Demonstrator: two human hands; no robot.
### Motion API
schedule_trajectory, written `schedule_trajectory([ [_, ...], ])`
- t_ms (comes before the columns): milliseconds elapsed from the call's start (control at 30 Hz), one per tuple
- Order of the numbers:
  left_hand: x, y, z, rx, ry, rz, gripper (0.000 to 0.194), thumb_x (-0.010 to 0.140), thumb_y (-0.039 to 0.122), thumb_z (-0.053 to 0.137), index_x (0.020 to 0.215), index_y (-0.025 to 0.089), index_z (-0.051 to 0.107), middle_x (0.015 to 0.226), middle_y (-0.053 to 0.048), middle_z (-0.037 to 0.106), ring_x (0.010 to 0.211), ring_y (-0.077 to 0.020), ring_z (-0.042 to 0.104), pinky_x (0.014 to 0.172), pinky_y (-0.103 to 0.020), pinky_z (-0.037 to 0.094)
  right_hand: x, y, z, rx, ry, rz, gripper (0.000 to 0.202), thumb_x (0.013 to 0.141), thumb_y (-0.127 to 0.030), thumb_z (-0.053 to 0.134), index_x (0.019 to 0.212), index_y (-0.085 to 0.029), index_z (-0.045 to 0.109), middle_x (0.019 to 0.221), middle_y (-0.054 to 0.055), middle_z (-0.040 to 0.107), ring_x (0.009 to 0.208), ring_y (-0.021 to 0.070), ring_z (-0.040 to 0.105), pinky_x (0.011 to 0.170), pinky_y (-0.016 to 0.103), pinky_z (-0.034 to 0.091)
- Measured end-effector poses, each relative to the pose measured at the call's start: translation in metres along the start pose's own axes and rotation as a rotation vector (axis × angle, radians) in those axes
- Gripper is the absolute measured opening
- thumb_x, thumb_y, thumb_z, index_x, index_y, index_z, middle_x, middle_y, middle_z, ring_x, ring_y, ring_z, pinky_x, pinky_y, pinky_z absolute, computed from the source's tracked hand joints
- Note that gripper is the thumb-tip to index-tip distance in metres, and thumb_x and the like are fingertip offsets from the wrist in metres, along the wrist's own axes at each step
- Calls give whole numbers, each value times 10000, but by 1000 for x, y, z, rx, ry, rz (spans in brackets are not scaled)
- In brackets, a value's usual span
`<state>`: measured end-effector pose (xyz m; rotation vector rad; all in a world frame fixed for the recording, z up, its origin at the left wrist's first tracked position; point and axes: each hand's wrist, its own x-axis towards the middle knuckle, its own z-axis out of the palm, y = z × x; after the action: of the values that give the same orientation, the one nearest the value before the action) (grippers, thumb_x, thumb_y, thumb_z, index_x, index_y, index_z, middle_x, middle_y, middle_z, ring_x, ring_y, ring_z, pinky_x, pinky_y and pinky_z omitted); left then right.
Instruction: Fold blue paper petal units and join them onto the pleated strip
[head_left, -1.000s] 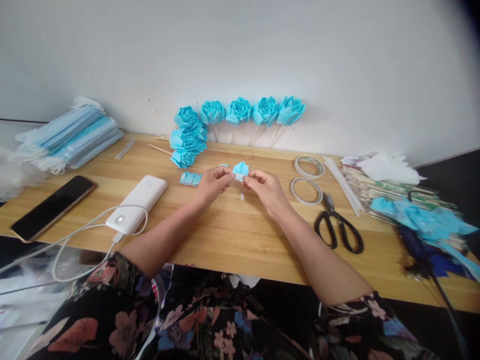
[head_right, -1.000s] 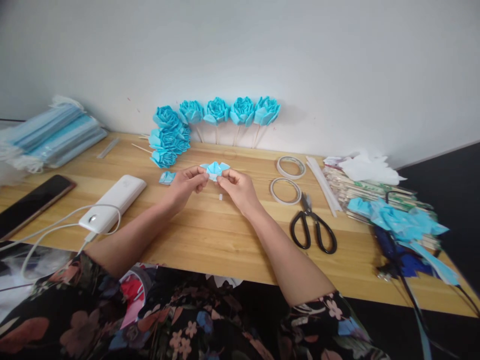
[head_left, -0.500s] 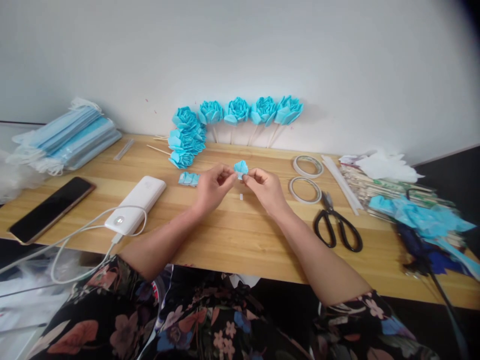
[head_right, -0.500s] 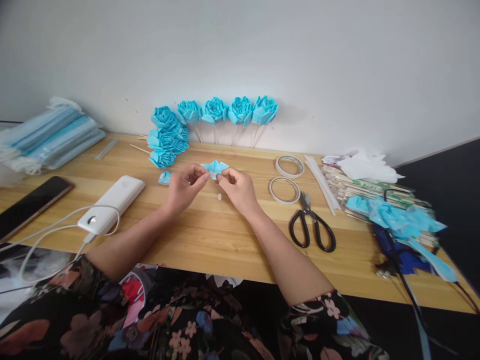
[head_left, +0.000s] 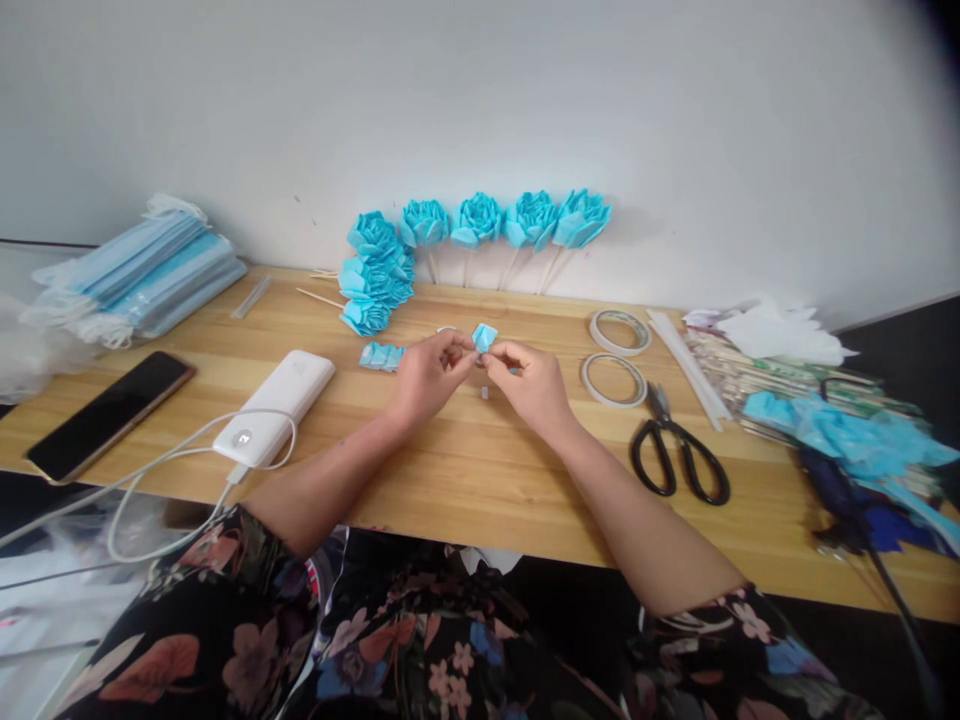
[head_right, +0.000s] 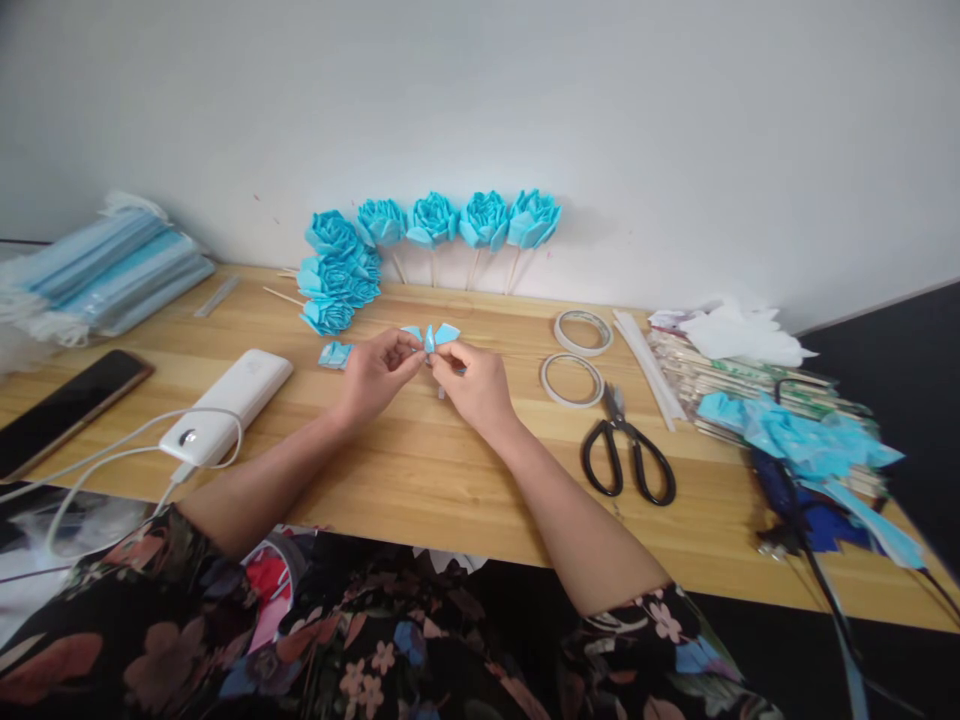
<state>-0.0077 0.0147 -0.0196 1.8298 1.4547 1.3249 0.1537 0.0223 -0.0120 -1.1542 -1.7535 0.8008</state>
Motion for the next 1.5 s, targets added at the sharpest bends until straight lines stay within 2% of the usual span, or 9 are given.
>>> schedule_trajectory([
  [367,-1,2,-1,-37,-19,-8,121,813,251,606,771,166,682,603,18,580,540,-95,431,533,-226,303,0,0,-1,-52,3,-1,148,823,-278,601,712,-214,676,621,-10,659,620,147,588,626,256,425],
  [667,-1,1,-1,-6,-30,-1,178,823,258,573,733,159,691,594,19,548,547,-95,408,535,-230,289,0,2,0,-60,3,-2,136,819,-272,604,727,-209,682,644,-8,669,626,142,591,622,248,421],
  [800,-1,0,-1,-11,-22,0,174,812,242,572,752,153,710,592,17,560,539,-92,418,538,-229,298,1,3,0,-62,3,0,146,820,-280,600,718,-209,677,641,-6,667,629,146,592,629,253,426],
  [967,0,-5,0,-28,-37,5,188,805,232,575,834,163,747,667,-10,650,573,-107,480,557,-228,335,1,2,-1,-52,18,-7,146,811,-278,598,710,-210,679,676,-1,685,674,159,618,667,266,442],
  [1233,0,-4,-1,-91,-57,-23,190,830,309,608,765,163,710,658,-11,624,594,-113,473,550,-225,337,0,2,0,-59,-4,-12,146,812,-278,597,689,-215,644,612,-15,636,621,146,582,636,257,428],
  [1500,2,2,-3,-143,-56,-61,189,808,311,601,721,159,673,650,-4,616,594,-109,476,559,-233,342,0,3,0,-68,-23,-21,141,820,-274,597,698,-217,637,596,-23,619,594,138,559,621,254,415],
])
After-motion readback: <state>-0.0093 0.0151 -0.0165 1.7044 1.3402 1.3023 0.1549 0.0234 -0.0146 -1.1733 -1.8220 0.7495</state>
